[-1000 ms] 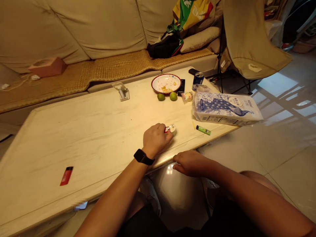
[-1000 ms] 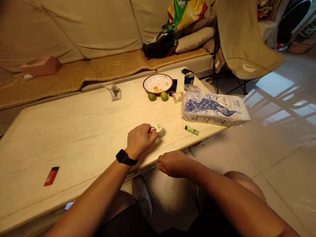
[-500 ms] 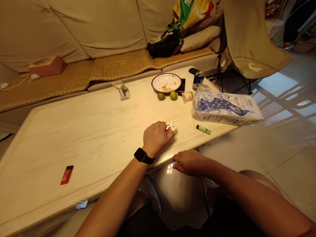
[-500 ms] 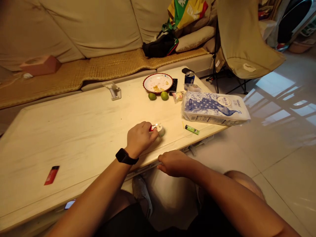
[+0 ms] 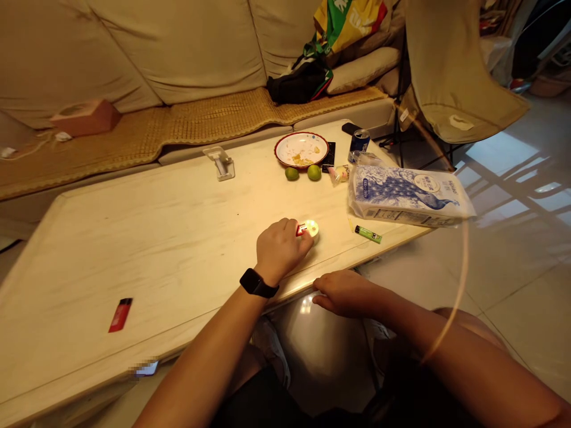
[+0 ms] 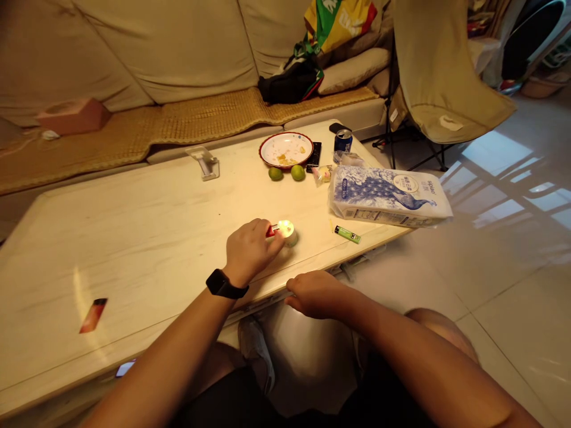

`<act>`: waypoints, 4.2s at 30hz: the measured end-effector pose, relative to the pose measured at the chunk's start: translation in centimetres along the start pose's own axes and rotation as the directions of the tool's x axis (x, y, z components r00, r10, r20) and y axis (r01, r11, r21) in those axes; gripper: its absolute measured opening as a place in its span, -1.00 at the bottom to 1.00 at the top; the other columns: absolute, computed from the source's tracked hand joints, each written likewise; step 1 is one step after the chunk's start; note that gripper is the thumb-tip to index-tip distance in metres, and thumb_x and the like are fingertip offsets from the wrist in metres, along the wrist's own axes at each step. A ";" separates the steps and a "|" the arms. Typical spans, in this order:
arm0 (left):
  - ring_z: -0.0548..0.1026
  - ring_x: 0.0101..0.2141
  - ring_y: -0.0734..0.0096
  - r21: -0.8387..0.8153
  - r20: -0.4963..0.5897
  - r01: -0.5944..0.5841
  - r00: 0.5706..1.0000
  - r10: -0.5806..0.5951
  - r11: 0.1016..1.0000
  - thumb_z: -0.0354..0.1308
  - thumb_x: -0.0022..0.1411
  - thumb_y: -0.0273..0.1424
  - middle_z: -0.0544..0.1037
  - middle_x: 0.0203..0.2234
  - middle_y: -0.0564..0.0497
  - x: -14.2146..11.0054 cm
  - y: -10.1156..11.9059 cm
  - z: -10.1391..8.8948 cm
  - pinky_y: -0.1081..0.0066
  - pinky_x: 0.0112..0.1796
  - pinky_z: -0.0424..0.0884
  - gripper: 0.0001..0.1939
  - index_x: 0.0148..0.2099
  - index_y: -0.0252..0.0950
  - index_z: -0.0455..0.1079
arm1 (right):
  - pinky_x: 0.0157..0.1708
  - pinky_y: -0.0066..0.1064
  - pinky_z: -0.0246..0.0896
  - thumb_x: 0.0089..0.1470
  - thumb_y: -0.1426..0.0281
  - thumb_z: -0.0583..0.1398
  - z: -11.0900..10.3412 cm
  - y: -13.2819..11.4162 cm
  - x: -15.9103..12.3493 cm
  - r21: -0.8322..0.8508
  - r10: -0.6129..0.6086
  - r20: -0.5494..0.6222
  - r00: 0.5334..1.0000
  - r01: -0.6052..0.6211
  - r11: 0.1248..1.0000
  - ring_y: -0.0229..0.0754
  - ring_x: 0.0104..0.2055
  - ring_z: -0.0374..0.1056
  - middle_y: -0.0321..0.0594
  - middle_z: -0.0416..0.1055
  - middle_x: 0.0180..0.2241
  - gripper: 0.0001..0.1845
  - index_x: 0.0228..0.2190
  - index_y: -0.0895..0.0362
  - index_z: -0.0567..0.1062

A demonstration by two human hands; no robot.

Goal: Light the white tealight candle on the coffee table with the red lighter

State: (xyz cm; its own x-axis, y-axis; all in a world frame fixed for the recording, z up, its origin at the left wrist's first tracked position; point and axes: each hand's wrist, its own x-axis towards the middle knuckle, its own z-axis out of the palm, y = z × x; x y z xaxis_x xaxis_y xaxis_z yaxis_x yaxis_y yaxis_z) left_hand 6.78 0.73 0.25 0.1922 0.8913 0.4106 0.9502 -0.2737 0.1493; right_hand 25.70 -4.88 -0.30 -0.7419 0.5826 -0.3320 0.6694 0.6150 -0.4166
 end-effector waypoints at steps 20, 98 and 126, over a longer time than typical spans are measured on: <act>0.38 -0.44 0.34 -0.115 0.049 0.095 0.995 -0.090 0.989 0.04 0.36 -0.14 0.51 -0.43 -0.02 -2.7 -3.8 -1.8 0.32 -0.40 0.21 -0.69 -0.32 -0.24 0.33 | -0.20 -0.26 0.30 0.32 0.10 0.06 0.0 1.7 1.4 -0.164 0.163 0.034 0.986 -0.156 0.974 0.06 -0.14 0.53 0.06 0.61 -0.21 -0.54 -0.16 0.18 0.60; 0.44 -0.35 0.22 0.021 0.058 -0.084 0.995 0.083 0.996 0.01 0.35 -0.23 0.52 -0.37 -0.13 0.4 0.0 0.9 0.27 -0.37 0.21 -0.70 -0.30 -0.28 0.45 | -0.18 -0.24 0.32 0.33 0.17 0.08 0.5 1.5 1.2 -0.200 0.119 0.001 0.993 -0.117 0.973 0.07 -0.12 0.53 0.03 0.61 -0.19 -0.60 -0.12 0.20 0.55; 0.39 -0.42 0.34 -0.046 -0.034 0.107 0.993 -0.109 0.993 0.03 0.35 -0.16 0.48 -0.46 -0.01 -2.6 -4.4 -2.2 0.33 -0.40 0.20 -0.69 -0.37 -0.23 0.32 | -0.13 -0.23 0.31 0.34 0.15 0.03 0.5 1.5 1.9 -0.203 0.184 0.047 0.982 -0.171 0.964 0.07 -0.08 0.53 0.09 0.61 -0.17 -0.54 -0.11 0.19 0.59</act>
State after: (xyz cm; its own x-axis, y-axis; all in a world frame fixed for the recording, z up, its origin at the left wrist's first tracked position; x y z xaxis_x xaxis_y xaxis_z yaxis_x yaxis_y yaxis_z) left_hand 1.51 -1.16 0.55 0.0792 0.9030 0.4222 0.9528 -0.1930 0.2341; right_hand 25.30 -3.08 -1.95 -0.6067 0.6603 -0.4426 0.7803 0.6010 -0.1730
